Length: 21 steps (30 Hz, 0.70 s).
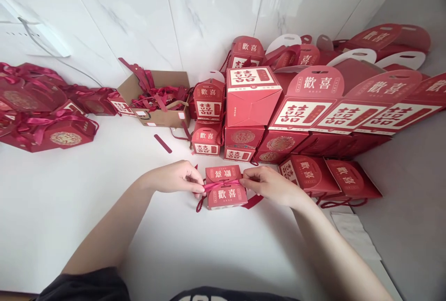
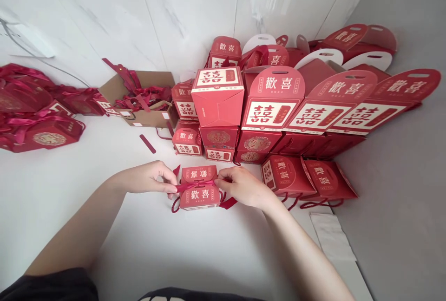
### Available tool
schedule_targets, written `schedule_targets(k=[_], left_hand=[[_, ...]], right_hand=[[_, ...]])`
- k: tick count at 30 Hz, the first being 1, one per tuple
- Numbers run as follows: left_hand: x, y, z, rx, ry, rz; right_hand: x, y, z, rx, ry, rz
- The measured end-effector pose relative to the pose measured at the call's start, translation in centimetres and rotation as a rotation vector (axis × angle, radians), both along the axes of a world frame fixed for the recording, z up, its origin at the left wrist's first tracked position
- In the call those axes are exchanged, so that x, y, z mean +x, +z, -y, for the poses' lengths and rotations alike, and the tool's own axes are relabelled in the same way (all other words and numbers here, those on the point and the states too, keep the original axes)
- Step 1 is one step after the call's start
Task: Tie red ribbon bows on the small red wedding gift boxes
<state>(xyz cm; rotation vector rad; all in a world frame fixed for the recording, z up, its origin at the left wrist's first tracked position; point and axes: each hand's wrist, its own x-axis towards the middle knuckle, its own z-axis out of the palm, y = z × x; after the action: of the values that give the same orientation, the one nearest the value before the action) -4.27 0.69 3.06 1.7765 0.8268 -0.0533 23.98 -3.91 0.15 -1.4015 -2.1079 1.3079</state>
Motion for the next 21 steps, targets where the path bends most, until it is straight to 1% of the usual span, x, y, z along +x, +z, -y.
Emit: schedule_targets(k=[2,3,7,8,10,13,18,21], left_hand=[[-0.3,-0.1,-0.4,-0.017,-0.062,0.068],[-0.3,-0.1,-0.5,0.009,-0.074,0.115],[0.9,-0.8,-0.5,0.187,-0.021,0.349],[1.4,-1.2,-0.4,0.190,-0.017,0.402],[2.4,-1.9,-0.3,0.149,-0.016,0.468],[3.5,-2.8,-0.2,0.080,0.032,0.465],[4.2,-3.3,-0.3,0.081,0.157,0.434],[4.1,-3.5,-0.5,0.078,0.191,0.389]], right_hand=[[-0.1,0.0,0.1,-0.015,0.001,-0.016],[-0.1,0.0,0.1,-0.022,0.001,-0.027],[-0.3,0.0,0.1,-0.061,0.012,-0.057],[-0.4,0.0,0.1,-0.063,0.015,-0.054],[-0.4,-0.1,0.1,-0.052,0.011,-0.041],[-0.3,-0.2,0.1,-0.040,-0.001,-0.024],[-0.4,-0.1,0.1,-0.040,-0.002,-0.032],[-0.5,-0.2,0.1,-0.046,-0.005,-0.036]])
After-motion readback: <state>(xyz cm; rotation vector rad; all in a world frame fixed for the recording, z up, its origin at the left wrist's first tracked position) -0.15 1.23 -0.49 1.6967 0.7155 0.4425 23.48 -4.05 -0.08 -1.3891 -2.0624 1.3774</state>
